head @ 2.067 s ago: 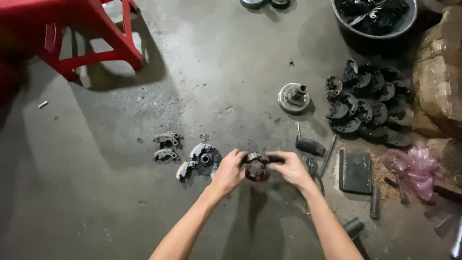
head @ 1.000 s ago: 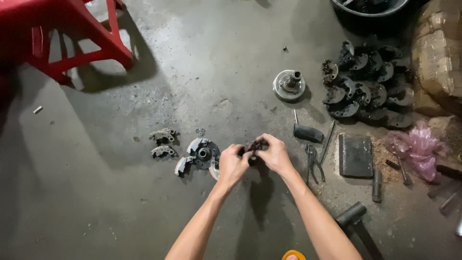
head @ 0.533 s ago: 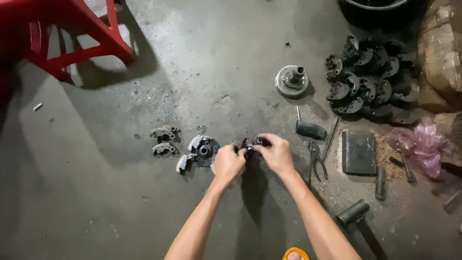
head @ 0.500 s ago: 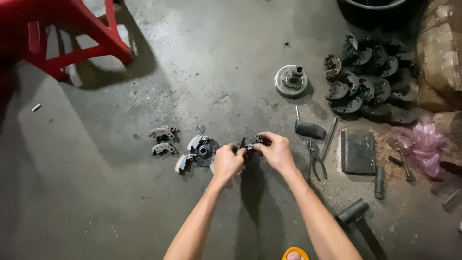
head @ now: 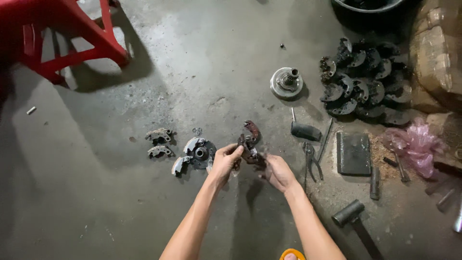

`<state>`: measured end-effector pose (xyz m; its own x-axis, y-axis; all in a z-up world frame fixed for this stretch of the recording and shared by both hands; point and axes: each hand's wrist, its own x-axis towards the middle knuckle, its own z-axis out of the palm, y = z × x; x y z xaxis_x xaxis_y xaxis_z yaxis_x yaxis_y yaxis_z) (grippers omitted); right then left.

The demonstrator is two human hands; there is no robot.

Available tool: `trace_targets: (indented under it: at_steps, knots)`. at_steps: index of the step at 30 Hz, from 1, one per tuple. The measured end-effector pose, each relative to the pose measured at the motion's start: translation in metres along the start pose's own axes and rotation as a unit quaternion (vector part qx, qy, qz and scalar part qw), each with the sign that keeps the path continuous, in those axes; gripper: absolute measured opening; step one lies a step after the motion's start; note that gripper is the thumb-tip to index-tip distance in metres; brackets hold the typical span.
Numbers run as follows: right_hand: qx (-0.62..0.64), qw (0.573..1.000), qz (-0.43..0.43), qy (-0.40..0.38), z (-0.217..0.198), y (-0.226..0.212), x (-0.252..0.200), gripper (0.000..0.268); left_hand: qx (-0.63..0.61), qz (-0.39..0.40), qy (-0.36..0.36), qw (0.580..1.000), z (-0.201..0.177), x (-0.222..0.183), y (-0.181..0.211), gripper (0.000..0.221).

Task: Assemble motorcycle brake shoes and springs into the brake hub assembly.

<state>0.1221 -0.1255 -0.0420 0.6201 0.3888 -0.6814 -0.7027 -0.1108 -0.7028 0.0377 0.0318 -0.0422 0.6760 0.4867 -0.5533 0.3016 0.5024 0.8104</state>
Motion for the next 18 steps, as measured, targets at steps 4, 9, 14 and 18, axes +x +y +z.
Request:
trace_targets:
  at_steps: [4,9,14,18]
  knots:
    - [0.114,0.993,-0.014,-0.008,-0.006,0.008,0.015,0.017,-0.045,0.005,0.012,0.999,0.003,0.001,-0.008,0.031]
    - [-0.063,0.989,-0.131,0.018,-0.012,-0.007,0.014,0.045,0.226,-0.025,0.083,0.970,0.000,0.009,-0.022,0.040]
    - [-0.458,0.820,-0.343,0.019,-0.008,-0.029,0.006,0.056,0.648,0.329,-0.073,0.683,0.028,-0.040,0.058,0.068]
    - [-0.466,0.782,-0.414,-0.010,-0.006,-0.015,0.022,0.054,0.706,0.297,-0.114,0.632,0.011,0.008,-0.004,0.057]
